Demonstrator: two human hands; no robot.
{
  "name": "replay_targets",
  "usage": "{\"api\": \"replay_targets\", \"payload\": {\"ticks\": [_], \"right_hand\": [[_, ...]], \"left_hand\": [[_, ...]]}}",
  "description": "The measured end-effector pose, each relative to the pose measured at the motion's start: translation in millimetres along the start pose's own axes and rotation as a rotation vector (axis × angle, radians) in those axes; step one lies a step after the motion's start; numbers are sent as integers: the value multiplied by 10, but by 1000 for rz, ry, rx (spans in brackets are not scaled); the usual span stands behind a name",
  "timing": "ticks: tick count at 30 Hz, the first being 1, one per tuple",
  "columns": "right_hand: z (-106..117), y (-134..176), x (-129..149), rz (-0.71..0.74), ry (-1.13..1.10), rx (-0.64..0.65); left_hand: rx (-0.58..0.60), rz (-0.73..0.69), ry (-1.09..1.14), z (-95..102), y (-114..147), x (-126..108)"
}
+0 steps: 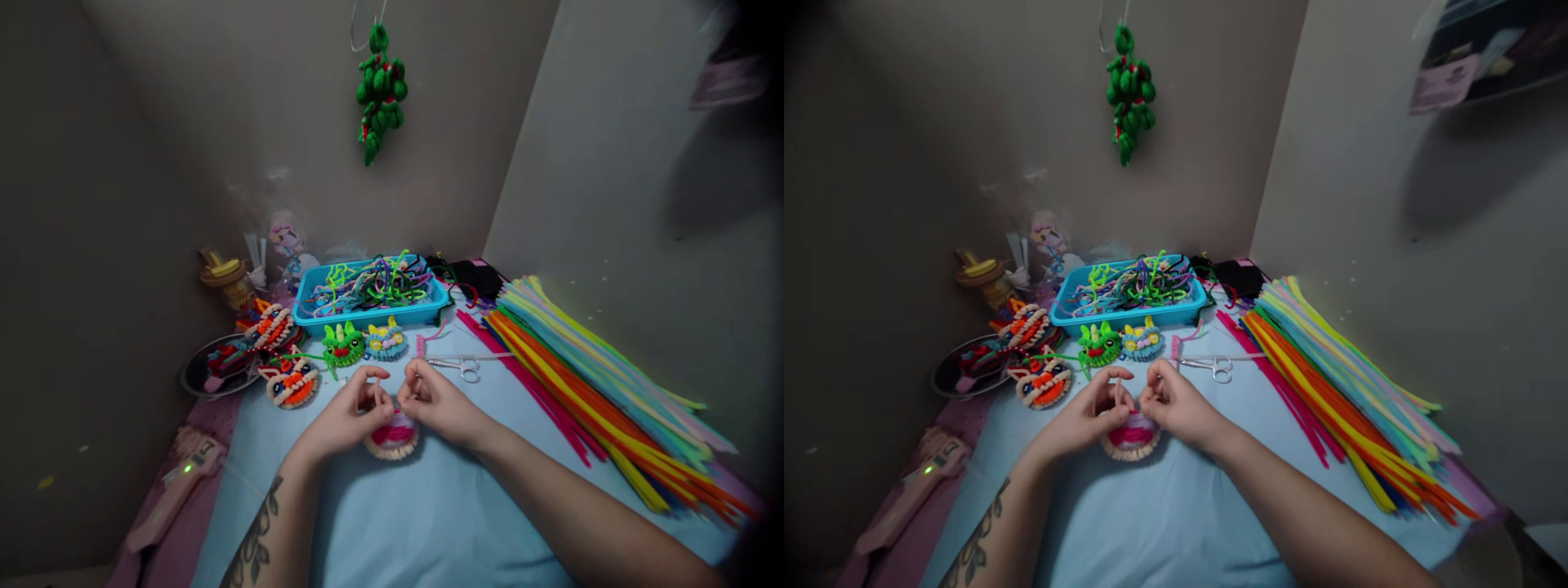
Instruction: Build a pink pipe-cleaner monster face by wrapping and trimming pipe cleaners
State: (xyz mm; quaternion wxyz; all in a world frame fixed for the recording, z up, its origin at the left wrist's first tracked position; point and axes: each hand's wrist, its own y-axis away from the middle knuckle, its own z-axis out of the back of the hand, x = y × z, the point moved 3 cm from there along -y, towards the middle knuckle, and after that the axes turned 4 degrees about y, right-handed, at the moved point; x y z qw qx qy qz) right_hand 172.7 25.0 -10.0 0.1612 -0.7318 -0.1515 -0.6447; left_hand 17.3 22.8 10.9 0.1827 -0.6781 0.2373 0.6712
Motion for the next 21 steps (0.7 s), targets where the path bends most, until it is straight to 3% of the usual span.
{"api": "replay_targets", "payload": {"ticks": [4,7,11,16,21], "right_hand": [[-12,3,30,26,24,-54],[-6,24,106,55,228,-31],[80,57,274,265,642,-6],[190,69,341,506,963,-23],[175,112,350,746,1167,-82]], "left_hand": [[-71,24,-44,-10,-20,5],[-56,87,5,-35,-38,34],[-40,147,111,-46,-34,39],[-25,140,121,-33,-14,30],[153,176,198,-122,-19,86]]}}
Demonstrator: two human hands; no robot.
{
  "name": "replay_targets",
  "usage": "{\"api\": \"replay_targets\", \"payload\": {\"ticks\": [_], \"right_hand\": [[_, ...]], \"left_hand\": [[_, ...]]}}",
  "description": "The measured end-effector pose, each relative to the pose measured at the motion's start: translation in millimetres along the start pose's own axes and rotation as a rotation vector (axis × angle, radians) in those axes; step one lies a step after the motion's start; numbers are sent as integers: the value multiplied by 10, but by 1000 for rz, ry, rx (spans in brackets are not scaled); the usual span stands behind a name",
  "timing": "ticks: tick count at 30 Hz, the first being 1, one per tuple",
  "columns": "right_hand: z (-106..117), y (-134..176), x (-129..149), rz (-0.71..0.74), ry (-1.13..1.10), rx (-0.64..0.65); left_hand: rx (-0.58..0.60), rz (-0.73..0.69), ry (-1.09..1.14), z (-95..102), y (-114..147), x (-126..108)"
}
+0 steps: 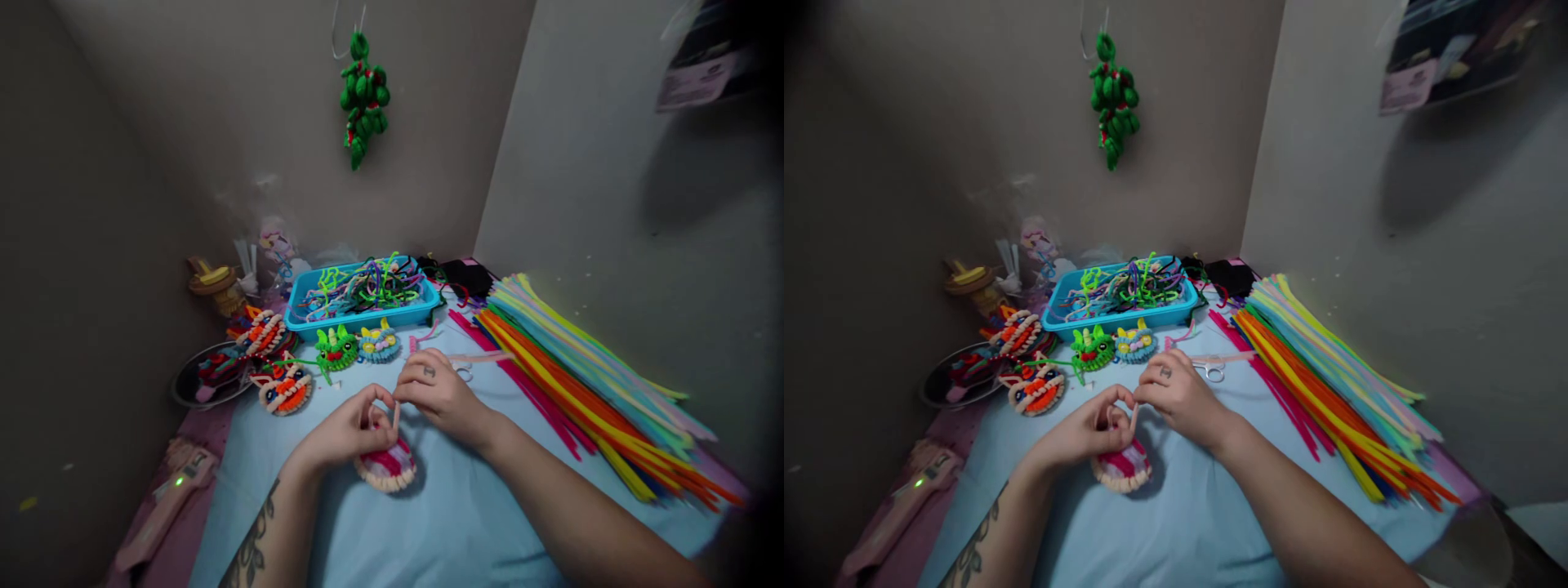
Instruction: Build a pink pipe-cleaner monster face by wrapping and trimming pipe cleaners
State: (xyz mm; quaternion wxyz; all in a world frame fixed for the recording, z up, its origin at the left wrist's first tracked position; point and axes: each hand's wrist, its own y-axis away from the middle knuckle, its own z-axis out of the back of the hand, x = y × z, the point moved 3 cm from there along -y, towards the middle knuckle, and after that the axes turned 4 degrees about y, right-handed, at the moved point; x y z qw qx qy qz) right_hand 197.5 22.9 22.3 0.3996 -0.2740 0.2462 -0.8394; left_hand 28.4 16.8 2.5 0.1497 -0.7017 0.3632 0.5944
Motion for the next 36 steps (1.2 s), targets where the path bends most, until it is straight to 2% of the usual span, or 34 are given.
{"api": "replay_targets", "payload": {"ticks": [6,9,14,18,19,20,21,24,26,28,32,36], "right_hand": [[81,20,20,69,166,-108],[101,8,1,48,226,-161],[113,1,-75,-65,295,-192],[341,87,-288,-254,317,-383],[400,118,-369,-330,313,-382],[434,147,-456,-410,302,-314],[440,176,-543,-490,296,-191],[341,293,-755,-690,346,303],[261,362,-835,-760,398,498],[210,392,-882,-789,440,552],[192,409,-947,-780,503,566],[202,446,-1010,-792,397,598]], "left_hand": [[104,123,17,-46,8,59],[102,135,1,-49,13,60],[-36,72,-40,0,-12,26],[-220,-30,29,113,-21,-20],[-268,-66,43,146,-18,-37],[-307,-100,49,176,-14,-54],[-337,-129,50,199,-8,-70],[-385,-179,42,233,8,-112],[-387,-189,37,229,16,-133],[-367,-183,38,214,22,-145],[-319,-150,64,204,37,-128],[-334,-150,69,244,53,-105]]}}
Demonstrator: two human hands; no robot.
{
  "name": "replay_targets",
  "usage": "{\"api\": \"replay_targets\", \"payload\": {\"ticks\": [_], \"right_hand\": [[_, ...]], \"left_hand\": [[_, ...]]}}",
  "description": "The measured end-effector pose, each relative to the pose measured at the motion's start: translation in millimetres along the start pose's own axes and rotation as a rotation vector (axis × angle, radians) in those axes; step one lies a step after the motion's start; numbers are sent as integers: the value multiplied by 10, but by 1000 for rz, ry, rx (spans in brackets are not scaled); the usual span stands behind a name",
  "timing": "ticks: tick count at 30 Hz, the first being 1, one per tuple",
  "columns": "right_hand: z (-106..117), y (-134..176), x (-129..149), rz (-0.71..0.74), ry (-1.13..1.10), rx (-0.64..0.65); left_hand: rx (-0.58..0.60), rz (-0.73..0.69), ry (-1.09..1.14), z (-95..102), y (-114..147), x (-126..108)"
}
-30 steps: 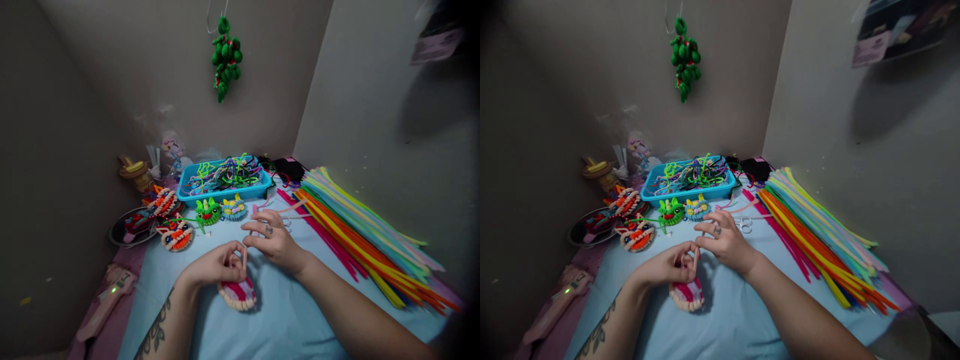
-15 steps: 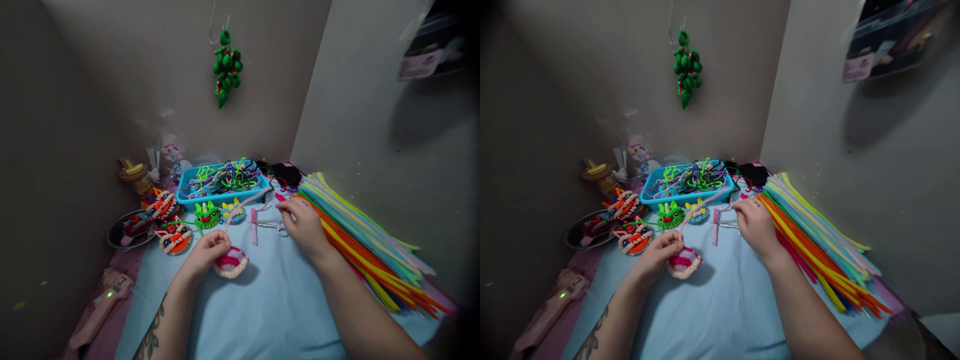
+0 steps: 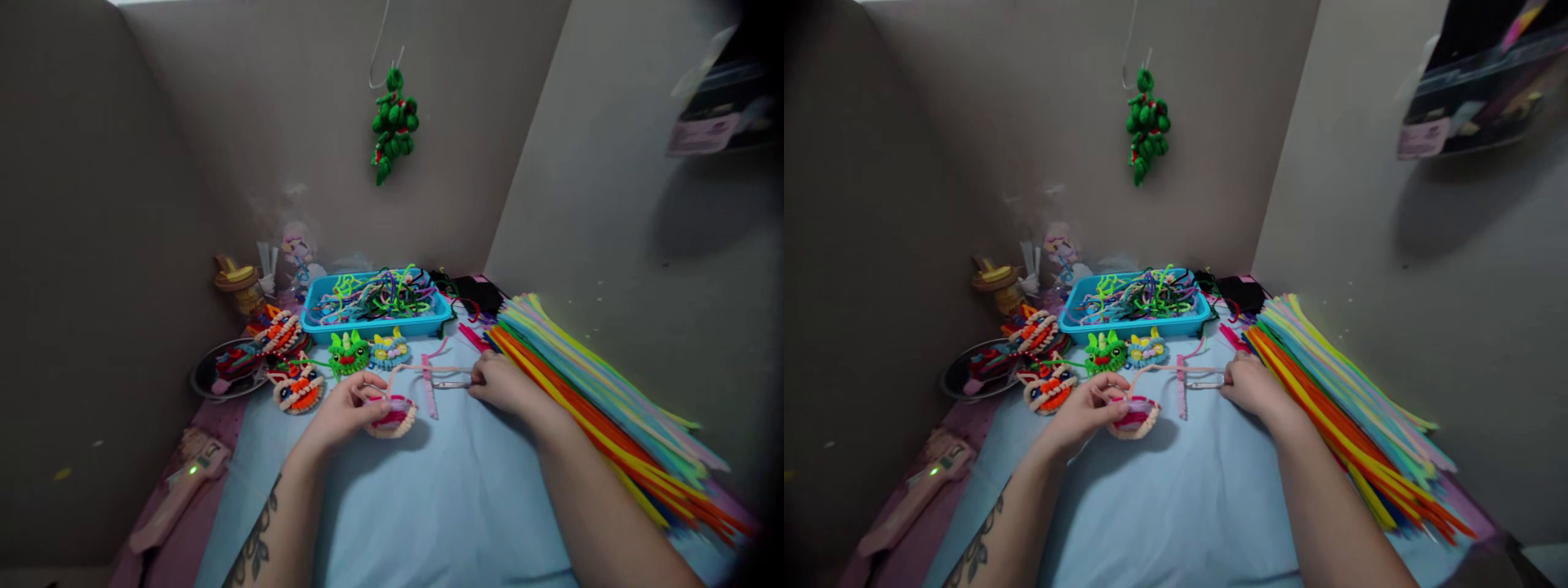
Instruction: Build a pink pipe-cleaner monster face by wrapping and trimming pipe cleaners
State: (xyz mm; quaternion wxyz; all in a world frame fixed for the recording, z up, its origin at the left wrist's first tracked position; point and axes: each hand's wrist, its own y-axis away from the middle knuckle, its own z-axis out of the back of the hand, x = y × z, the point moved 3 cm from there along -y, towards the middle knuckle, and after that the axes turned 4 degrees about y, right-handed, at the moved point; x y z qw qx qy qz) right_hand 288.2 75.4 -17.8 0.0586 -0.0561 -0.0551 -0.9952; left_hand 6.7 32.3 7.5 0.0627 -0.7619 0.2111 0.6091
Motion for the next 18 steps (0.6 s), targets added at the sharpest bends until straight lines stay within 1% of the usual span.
{"api": "replay_targets", "payload": {"ticks": [4,10,14,18], "right_hand": [[-23,3,-20,13,-82,64],[-32,61,1,36,-65,90],[-42,78,-1,64,-43,70],[-95,50,-39,47,-62,70]], "left_hand": [[-39,-38,53,44,1,-34],[-87,-106,183,97,8,-86],[-132,-205,204,142,-7,-85],[-172,-316,252,175,-14,-85]]}}
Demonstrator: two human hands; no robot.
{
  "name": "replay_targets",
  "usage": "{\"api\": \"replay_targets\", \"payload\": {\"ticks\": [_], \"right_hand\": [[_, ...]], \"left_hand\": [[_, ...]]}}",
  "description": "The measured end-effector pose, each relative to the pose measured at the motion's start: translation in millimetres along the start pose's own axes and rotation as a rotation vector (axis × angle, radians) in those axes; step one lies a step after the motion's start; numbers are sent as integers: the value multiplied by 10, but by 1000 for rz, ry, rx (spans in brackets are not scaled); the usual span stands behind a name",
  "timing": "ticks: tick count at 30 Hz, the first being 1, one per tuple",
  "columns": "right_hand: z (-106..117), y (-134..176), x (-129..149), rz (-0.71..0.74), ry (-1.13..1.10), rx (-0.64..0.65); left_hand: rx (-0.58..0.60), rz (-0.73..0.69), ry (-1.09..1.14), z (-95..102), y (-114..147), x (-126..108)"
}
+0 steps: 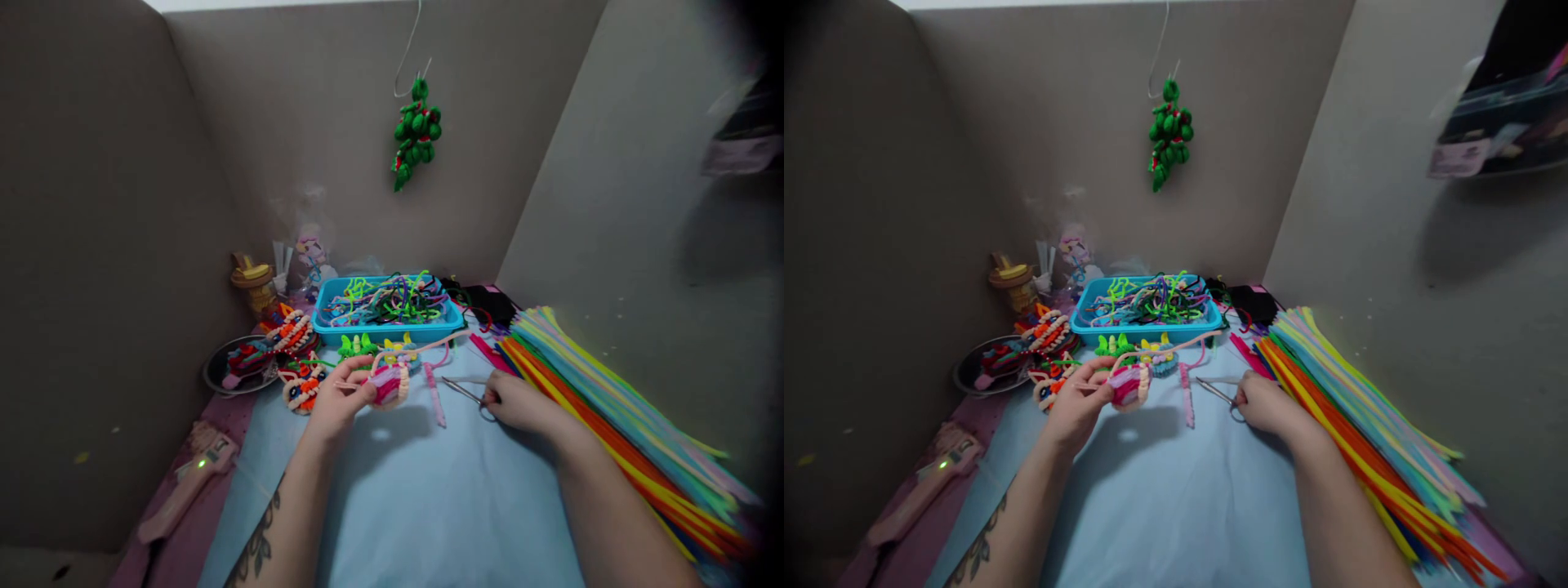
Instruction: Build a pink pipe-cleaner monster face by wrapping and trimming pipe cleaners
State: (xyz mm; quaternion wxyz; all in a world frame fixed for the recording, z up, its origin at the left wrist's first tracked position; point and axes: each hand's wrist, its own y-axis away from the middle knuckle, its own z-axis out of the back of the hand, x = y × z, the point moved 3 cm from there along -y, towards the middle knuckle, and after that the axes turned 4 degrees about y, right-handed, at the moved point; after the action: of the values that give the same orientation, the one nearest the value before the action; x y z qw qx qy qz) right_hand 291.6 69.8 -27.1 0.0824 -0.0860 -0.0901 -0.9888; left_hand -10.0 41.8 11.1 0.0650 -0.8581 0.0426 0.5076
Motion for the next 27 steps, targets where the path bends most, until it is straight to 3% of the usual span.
{"api": "replay_targets", "payload": {"ticks": [5,10,13,17,24,27], "right_hand": [[-88,-52,-67,12,-70,-7],[-76,-50,-36,31,-82,-41],[-19,-43,-1,0,-78,-72],[48,-59,-3,-69,-73,-157],[206,19,49,41,-261,-295],[292,95,240,180,-448,-256]], "left_hand": [[-119,-251,297,18,-16,-25],[-102,-157,370,8,-55,91],[-133,-173,293,50,-62,91],[-200,-178,33,93,-62,47],[-244,-112,-256,34,-3,22],[-208,-90,-324,-5,25,-9]]}}
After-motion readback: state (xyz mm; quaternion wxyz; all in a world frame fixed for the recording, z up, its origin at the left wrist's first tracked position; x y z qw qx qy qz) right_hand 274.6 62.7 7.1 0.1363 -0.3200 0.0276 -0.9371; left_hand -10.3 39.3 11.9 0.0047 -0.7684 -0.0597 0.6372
